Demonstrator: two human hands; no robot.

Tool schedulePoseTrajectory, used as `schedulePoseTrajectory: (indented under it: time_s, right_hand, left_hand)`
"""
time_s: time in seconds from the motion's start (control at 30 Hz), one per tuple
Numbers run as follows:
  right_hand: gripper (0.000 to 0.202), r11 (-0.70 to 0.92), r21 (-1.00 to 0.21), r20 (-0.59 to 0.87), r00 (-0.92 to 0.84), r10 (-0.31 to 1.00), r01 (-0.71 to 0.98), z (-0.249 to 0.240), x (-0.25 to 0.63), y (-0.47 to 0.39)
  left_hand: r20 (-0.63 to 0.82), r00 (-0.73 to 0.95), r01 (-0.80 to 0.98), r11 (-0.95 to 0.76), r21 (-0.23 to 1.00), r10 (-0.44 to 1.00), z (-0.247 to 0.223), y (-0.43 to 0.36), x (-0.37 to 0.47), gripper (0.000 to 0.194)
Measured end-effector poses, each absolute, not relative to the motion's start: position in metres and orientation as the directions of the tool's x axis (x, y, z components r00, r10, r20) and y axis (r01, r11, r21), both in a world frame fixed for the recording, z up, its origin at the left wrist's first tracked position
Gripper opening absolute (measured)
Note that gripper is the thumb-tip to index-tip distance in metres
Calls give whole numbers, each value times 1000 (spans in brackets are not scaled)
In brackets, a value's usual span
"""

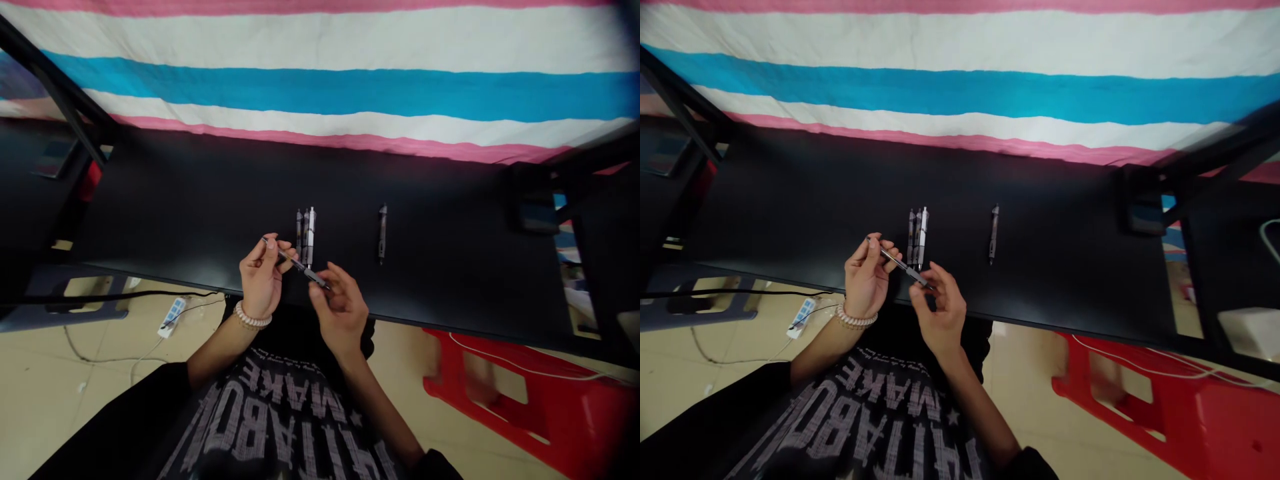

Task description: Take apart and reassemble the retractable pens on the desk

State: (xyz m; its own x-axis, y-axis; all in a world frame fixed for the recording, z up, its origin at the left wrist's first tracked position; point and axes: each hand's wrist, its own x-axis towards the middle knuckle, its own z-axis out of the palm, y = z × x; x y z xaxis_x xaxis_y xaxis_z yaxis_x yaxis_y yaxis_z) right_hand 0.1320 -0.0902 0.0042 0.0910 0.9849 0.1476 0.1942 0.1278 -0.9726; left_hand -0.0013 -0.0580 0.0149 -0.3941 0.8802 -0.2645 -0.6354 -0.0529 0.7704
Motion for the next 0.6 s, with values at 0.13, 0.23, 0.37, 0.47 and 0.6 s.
schedulePoseTrajectory:
  time_s: [0.13,0.23,0.37,0.47,0.6]
  right_hand:
    - [15,139,-972,160,104,982,188,6,130,-88]
    - [20,111,-982,126,92,988,152,8,132,-88]
    - [9,203,-923,253,118,960,326,11,141,-93]
    - [9,291,-855,358,83,930,429,14,144,-96]
    - [18,426,-759,509,41,860,493,13,141,-95]
  left_hand:
    - [-263,-387,-642,-54,765,884,15,-60,1,23]
    - [-273,-379,-656,-48,753,884,14,-59,0,23]
    - [-310,-420,-656,-49,753,853,15,-55,-8,24]
    - [-348,-421,-671,-30,741,837,17,-55,-10,22]
    - [-379,-343,-703,33,711,859,15,-61,-4,21]
